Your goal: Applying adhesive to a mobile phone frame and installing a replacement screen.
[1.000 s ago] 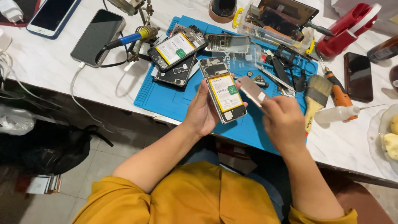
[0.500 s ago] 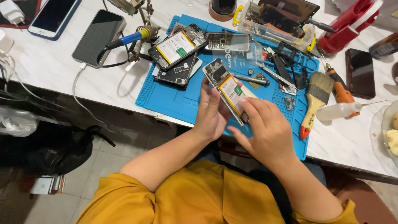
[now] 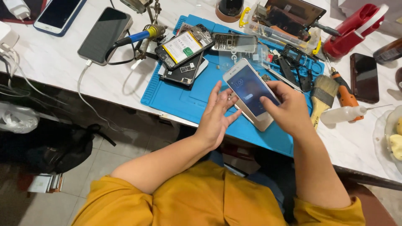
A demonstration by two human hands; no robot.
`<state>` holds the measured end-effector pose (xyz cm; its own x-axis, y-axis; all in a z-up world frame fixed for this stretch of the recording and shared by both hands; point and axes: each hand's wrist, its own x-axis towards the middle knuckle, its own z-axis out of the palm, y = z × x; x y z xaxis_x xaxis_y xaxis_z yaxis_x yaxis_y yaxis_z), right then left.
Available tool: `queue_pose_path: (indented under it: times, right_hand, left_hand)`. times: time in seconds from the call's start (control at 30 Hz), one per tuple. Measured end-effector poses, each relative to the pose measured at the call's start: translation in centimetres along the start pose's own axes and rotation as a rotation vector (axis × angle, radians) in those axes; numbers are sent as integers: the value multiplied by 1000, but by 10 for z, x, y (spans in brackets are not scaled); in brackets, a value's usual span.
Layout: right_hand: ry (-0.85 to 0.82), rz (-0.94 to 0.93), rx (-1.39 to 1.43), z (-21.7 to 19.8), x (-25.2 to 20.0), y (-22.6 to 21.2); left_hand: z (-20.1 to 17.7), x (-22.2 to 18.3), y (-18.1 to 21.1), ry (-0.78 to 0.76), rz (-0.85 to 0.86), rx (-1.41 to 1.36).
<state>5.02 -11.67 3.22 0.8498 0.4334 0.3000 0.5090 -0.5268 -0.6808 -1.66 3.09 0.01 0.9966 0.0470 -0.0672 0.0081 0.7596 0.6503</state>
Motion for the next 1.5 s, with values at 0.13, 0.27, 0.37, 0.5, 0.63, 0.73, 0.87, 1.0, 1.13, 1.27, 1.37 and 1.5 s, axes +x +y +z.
queue_pose_path:
  times: [0.13,0.27,0.37,0.5,0.63,0.73,0.87,1.0,1.13,1.27,1.37,1.5]
  right_hand:
    - [-140,171,284,1,0,20]
    - [-149,313,332,2,-4,15]
    - [-125,339,265,4,-5,15]
    - [-118,353,112,3,-6,16]
    - [-122,310,18,5,-7,27]
    - [-142,166,-142,5,-8,33]
    - [-163,113,-251,6,-10,22]
    - [-153,18,-413,10,-12,3]
    - [-139,-59,-549,16,-17,-19]
    - [-205,-55,-546,16,-17,-5]
    - [-245,-81,-574,17,-20,6]
    - [-190,-17,-210,33,-20,42]
  left_hand:
    - [-19,-5,7,16,43,64]
    - [-34,-2,16,-31,221,297]
    - [-38,1,20,-28,277,423]
    - [-36,1,24,-27,290,522]
    - [-39,2,24,-22,290,552]
    - [-42,3,24,-8,294,571]
    - [-40,2,29,-12,285,558]
    - [-40,1,35,-34,293,564]
    - [-43,-5,42,-26,341,585]
    - [-56,-14,53,15,419,633]
    - [-73,-22,61,68,509,691]
    - [-105,-36,72,109,624,675]
